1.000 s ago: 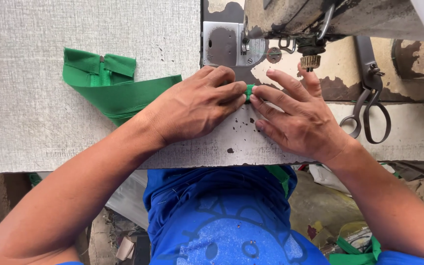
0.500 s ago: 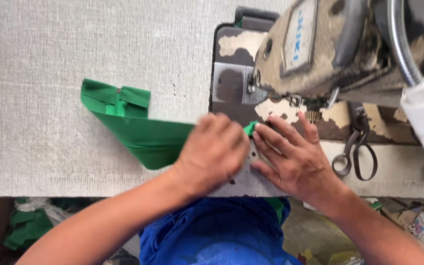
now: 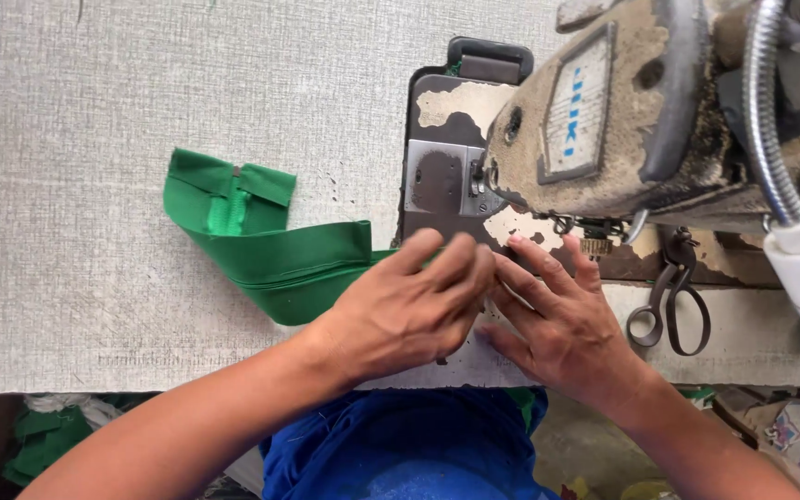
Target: Sewing green fabric strips and trimming them with scissors at a sewing machine
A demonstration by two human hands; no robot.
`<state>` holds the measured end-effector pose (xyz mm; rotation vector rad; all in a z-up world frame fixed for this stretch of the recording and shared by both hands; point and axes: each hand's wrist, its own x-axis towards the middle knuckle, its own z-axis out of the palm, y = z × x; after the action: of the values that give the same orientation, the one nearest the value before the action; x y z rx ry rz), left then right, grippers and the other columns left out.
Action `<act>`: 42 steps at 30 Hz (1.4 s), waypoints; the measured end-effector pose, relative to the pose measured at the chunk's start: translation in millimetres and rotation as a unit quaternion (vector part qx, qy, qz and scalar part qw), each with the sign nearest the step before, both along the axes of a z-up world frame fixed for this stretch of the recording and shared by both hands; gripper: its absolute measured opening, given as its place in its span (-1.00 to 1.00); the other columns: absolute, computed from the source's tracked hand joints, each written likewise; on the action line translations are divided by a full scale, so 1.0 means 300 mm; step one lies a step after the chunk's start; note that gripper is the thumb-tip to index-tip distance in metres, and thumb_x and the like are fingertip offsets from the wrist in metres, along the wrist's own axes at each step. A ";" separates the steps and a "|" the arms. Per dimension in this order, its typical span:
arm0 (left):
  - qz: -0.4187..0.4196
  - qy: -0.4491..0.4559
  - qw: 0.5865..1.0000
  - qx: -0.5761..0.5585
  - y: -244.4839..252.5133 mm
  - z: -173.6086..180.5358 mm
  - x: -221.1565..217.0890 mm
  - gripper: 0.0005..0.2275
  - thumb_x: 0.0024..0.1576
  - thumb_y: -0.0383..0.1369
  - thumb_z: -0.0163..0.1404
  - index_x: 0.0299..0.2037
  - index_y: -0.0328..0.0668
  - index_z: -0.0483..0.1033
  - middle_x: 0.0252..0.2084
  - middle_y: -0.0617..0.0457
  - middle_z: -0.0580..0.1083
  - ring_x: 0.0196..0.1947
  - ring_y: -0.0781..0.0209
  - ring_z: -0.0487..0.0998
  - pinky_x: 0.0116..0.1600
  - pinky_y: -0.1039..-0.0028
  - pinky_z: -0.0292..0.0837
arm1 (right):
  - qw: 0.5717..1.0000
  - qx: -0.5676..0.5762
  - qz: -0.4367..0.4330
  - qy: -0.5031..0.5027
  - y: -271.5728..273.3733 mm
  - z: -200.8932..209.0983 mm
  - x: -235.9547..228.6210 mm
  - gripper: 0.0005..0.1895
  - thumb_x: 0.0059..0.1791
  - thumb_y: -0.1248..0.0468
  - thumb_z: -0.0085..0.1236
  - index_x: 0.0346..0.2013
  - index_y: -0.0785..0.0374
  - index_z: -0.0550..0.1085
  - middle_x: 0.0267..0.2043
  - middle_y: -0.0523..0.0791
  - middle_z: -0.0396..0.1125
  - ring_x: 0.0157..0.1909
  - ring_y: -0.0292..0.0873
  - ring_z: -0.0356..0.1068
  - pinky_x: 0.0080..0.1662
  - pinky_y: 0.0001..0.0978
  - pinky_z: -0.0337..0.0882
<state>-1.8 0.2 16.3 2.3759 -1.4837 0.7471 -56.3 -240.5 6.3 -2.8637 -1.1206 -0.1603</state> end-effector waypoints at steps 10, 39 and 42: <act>-0.156 0.221 0.963 0.006 0.024 -0.117 0.053 -0.71 0.26 -0.35 -0.11 0.04 -0.42 0.54 0.13 -0.12 0.47 -0.02 -0.05 0.42 0.07 0.19 0.41 | 0.995 0.088 -0.014 0.054 -0.057 -0.045 -0.011 -0.37 0.08 -0.15 0.04 0.31 0.16 0.38 0.43 -0.12 0.25 0.49 0.02 0.18 0.21 0.05 0.09; 0.006 0.015 0.995 0.098 0.062 -0.089 0.155 -0.49 0.31 0.13 -0.08 0.22 -0.07 0.53 0.26 0.18 0.41 0.24 -0.02 0.37 0.18 0.16 0.29 | 0.993 -0.054 -0.107 -0.015 0.016 -0.067 0.081 -0.08 0.02 -0.45 -0.12 0.44 0.12 0.30 0.52 -0.22 0.14 0.40 0.03 0.29 -0.33 -0.08 0.54; 0.008 0.010 0.995 0.098 0.060 -0.091 0.167 -0.48 0.28 0.15 -0.05 0.22 -0.06 0.54 0.26 0.19 0.41 0.24 0.00 0.36 0.17 0.15 0.30 | 0.992 -0.059 -0.114 -0.001 0.022 -0.060 0.084 -0.06 0.03 -0.44 -0.13 0.47 0.12 0.25 0.54 -0.21 0.10 0.34 0.08 0.35 -0.39 -0.03 0.53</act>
<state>48.3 18.3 -11.1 2.5311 -1.5986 0.6043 -31.0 -234.0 -11.7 -3.0924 -0.8279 -0.1116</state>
